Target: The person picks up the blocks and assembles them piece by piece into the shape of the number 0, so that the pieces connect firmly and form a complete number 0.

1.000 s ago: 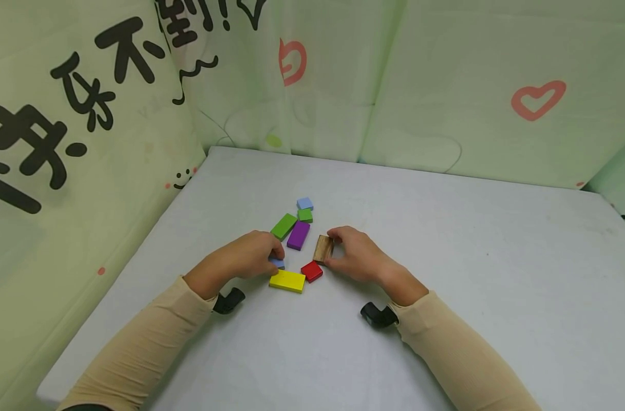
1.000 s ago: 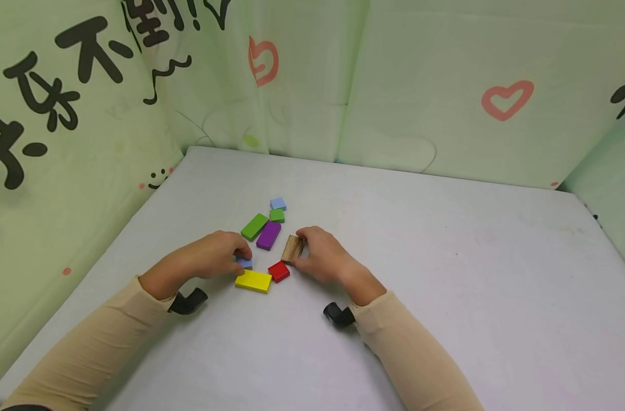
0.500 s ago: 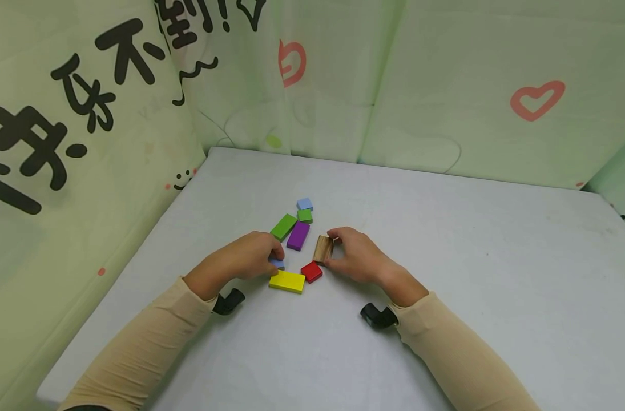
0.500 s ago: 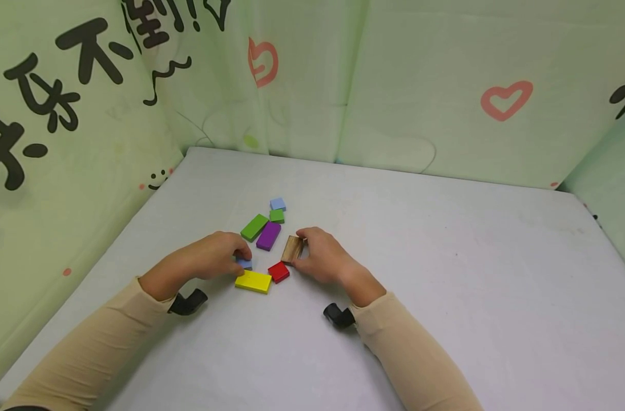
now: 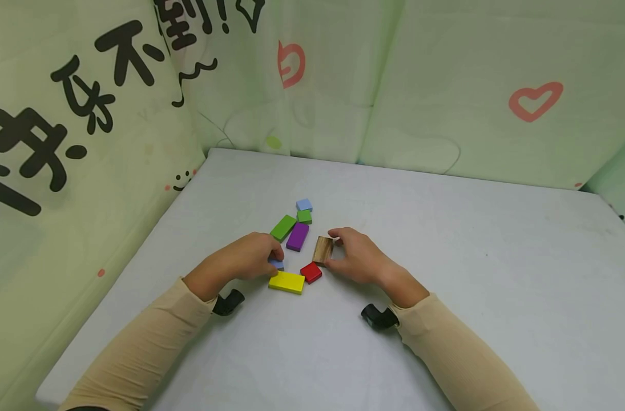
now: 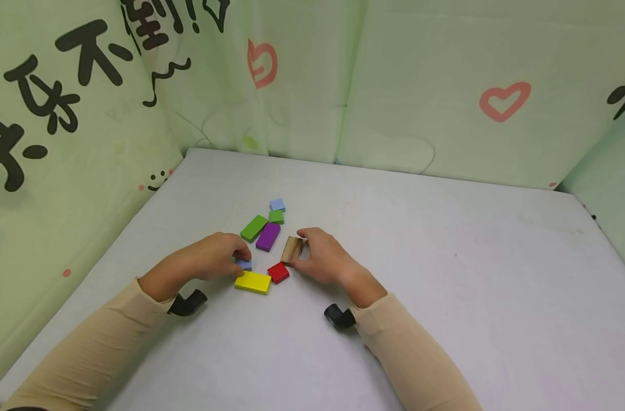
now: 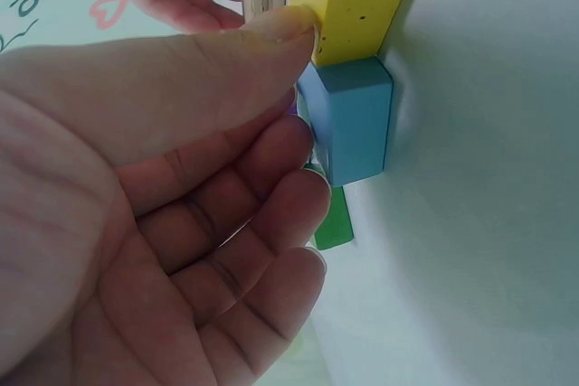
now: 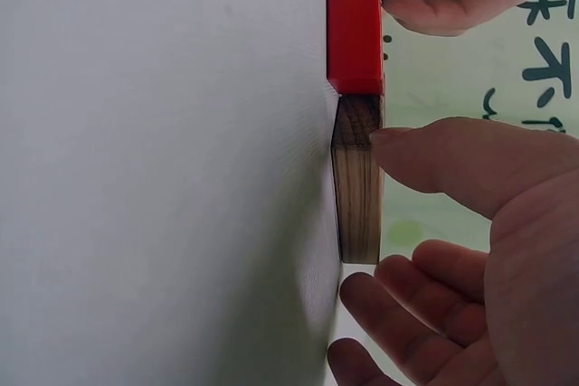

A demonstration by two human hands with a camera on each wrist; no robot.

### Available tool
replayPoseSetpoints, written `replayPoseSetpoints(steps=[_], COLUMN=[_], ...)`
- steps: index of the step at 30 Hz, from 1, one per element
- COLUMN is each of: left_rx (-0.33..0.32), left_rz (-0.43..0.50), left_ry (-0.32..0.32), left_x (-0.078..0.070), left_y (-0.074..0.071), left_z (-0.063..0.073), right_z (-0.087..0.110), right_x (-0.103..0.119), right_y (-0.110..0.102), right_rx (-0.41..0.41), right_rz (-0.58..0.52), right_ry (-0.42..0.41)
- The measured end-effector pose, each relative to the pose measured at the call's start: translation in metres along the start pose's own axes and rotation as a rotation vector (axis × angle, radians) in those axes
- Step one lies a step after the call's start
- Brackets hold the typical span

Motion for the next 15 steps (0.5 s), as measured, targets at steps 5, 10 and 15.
replayPoseSetpoints(steps=[5, 10, 15], left_rx=[0.001, 0.002, 0.005], left_rz=[0.001, -0.004, -0.009], left_ry=[-0.003, -0.003, -0.005], left_x=[0.0003, -0.0002, -0.0011], left_y=[0.0003, -0.0002, -0.0009], left_z=[0.0001, 0.0004, 0.0011], right_z=[0.0020, 0.0038, 0.0054], right_x=[0.0005, 0.0006, 0.0011], right_y=[-0.0003, -0.0006, -0.0007], right_rx=[-0.003, -0.013, -0.016], right_rz=[-0.003, -0.009, -0.011], right_ry=[-0.010, -0.019, -0.019])
Point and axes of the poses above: each hand's wrist, its own z-axis away from the middle knuckle, its own y-axis out of the palm, x = y × z, the point moved 5 cm from there along -z, towards the middle knuckle, and after that the axes turned 2 degrees about -y, right-handed, at the moved point
